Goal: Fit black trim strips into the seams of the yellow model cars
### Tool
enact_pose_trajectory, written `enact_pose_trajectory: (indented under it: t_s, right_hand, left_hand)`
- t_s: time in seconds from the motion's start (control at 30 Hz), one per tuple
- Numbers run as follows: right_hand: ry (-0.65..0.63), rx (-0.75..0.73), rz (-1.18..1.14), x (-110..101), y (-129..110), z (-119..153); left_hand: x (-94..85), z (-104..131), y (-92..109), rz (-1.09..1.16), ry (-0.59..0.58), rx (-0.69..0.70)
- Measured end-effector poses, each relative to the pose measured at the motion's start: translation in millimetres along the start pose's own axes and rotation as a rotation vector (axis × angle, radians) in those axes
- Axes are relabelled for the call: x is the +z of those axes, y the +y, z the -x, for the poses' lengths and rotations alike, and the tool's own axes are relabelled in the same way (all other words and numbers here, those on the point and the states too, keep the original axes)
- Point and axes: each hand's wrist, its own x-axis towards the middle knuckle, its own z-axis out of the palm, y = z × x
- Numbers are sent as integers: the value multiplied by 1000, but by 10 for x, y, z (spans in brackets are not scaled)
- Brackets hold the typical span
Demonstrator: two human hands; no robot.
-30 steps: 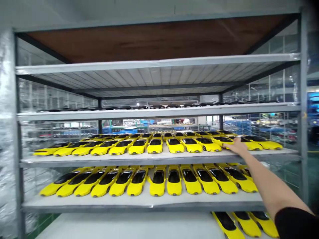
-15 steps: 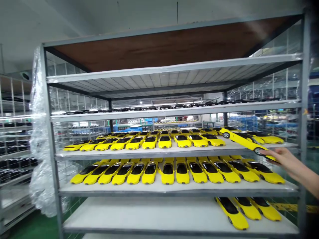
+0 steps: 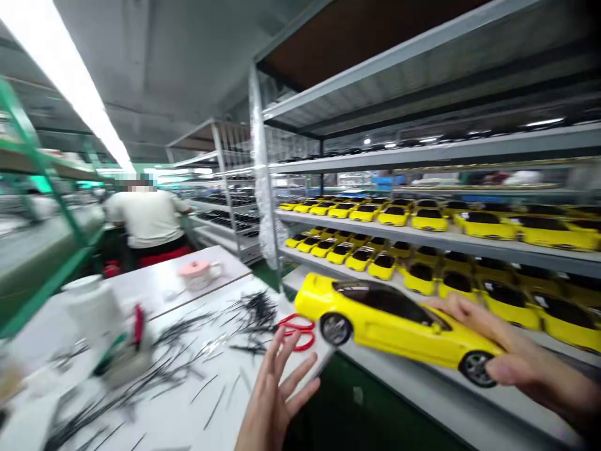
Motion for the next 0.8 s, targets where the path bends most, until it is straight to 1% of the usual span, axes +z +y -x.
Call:
enact_pose_trajectory:
  t_s: [0.03, 0.1, 0.13, 0.2, 0.27, 0.3, 0.4, 0.47, 0.5, 0.57, 0.63, 0.67, 0.73, 0.8]
  right_hand:
    - [-144, -44, -120, 240, -109, -165]
    - [-395, -101, -241, 710, -260, -458]
    - [-498, -106, -233, 942, -302, -587]
    - [-668, -114, -147, 1397, -341, -814]
    - [-779, -163, -47, 1834, -348, -995]
    - [-815, -206, -15, 2040, -347, -1068]
    - [-883, -327, 19, 2558, -324, -1218]
    - [-911, -379, 44, 2788, -274, -1274]
    - [-918, -400, 59, 2864, -237, -1291]
    - [-926, -447, 101, 2946, -151, -1301]
    - [-920, -531, 142, 2969, -88, -1263]
    - [-902, -584, 154, 2976, -81, -1221]
    - [-808, -702, 140, 3016, -131, -1093]
    - [-627, -808, 88, 3116, -251, -931]
  left_hand:
    - [-147, 104, 89, -2, 94, 59]
    - [-467, 369, 221, -67, 279, 153]
    - [-623, 520, 259, -132, 374, 185]
    - [-892, 826, 284, -276, 564, 215]
    - [-1086, 1092, 274, -390, 724, 234]
    - [-1159, 1199, 266, -444, 783, 245]
    - [-1325, 1401, 246, -683, 893, 264]
    - [-1405, 1457, 226, -890, 929, 243]
    - [-1431, 1469, 211, -985, 943, 228]
    - [-1437, 1467, 177, -1160, 980, 214]
    - [-1383, 1435, 152, -1315, 1030, 232]
    - [-1343, 1408, 150, -1387, 1031, 243]
    - [-1262, 1341, 168, -1508, 975, 248]
    - [-1215, 1272, 213, -1588, 923, 252]
